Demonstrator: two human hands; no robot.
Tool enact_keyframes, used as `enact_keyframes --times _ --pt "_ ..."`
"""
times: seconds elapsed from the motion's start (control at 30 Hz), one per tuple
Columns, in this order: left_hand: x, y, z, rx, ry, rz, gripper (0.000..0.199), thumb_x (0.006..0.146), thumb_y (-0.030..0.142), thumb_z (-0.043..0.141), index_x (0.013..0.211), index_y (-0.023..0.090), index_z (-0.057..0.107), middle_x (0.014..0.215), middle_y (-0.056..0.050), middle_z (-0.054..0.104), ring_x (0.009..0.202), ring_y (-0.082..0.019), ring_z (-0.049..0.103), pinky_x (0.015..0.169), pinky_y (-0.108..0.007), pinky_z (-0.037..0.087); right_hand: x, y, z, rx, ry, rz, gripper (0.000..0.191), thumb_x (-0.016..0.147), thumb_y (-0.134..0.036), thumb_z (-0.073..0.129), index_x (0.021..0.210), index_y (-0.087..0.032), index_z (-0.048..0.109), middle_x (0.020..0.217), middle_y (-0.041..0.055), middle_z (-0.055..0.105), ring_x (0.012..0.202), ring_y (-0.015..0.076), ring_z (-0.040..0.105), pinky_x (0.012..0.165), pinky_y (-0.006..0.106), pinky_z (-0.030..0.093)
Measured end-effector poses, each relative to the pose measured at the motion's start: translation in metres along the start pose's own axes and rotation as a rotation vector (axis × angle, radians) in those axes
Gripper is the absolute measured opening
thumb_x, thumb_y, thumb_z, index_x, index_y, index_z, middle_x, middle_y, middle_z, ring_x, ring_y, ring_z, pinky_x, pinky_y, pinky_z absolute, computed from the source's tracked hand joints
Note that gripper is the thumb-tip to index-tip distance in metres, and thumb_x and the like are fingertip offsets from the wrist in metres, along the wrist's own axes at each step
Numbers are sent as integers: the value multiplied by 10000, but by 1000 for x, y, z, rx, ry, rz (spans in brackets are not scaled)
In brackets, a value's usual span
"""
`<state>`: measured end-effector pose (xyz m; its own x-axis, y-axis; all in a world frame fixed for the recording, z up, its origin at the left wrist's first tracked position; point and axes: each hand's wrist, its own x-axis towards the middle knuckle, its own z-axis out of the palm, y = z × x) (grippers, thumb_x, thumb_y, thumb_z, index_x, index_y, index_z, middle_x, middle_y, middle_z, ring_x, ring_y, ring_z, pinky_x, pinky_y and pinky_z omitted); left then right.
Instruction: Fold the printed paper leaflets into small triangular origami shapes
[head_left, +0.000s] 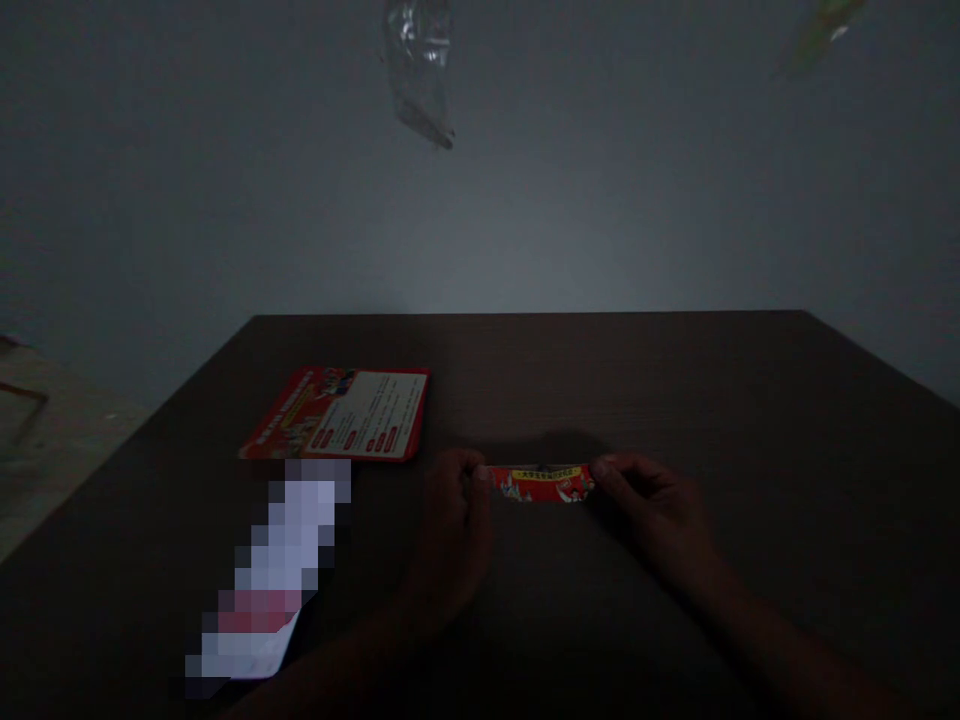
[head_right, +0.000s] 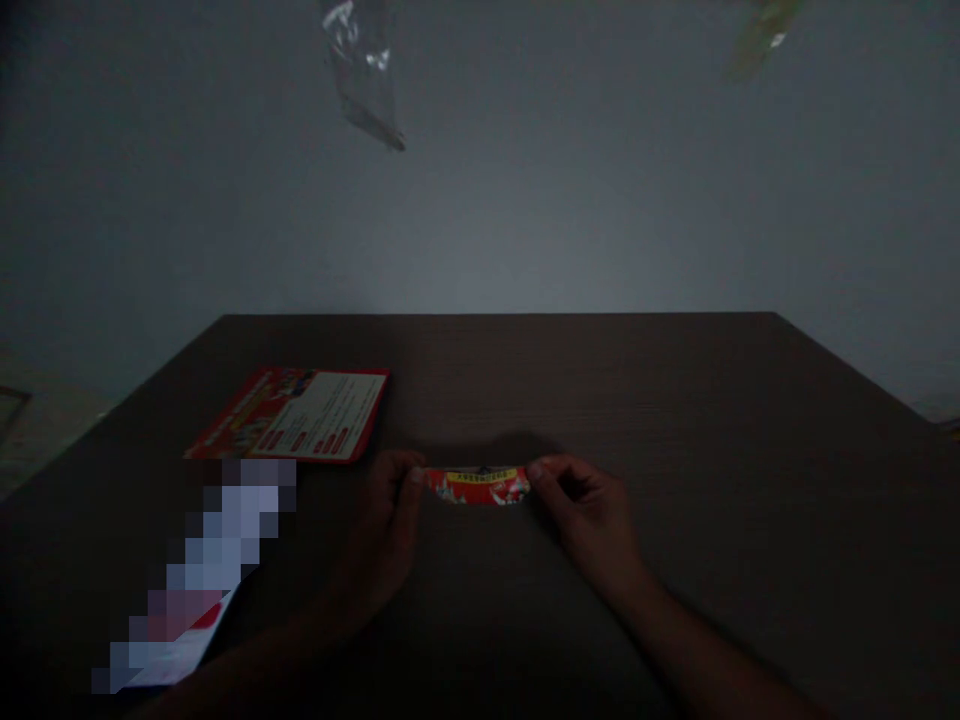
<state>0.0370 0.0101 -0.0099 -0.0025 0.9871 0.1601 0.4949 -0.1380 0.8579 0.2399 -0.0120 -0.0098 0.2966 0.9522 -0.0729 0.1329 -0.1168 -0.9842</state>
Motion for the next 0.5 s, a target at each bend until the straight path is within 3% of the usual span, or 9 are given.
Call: enact_keyframes --times 0.17,0.5 --pt "8 -6 0 312 47 238 86 829 128 416 798 187 472 921 -67 556 899 -218 514 821 -386 392 6 2 1 -180 -45 -19 277 722 -436 655 742 -160 654 742 56 685 693 194 625 627 292 475" --pt "9 -2 -1 678 -72 260 57 809 128 481 835 158 521 1082 -117 553 1030 -267 486 892 -438 373 12 10 -1 -576 -145 -236 160 817 -338 548 802 -203 631 784 31 688 731 206 640 661 321 460"
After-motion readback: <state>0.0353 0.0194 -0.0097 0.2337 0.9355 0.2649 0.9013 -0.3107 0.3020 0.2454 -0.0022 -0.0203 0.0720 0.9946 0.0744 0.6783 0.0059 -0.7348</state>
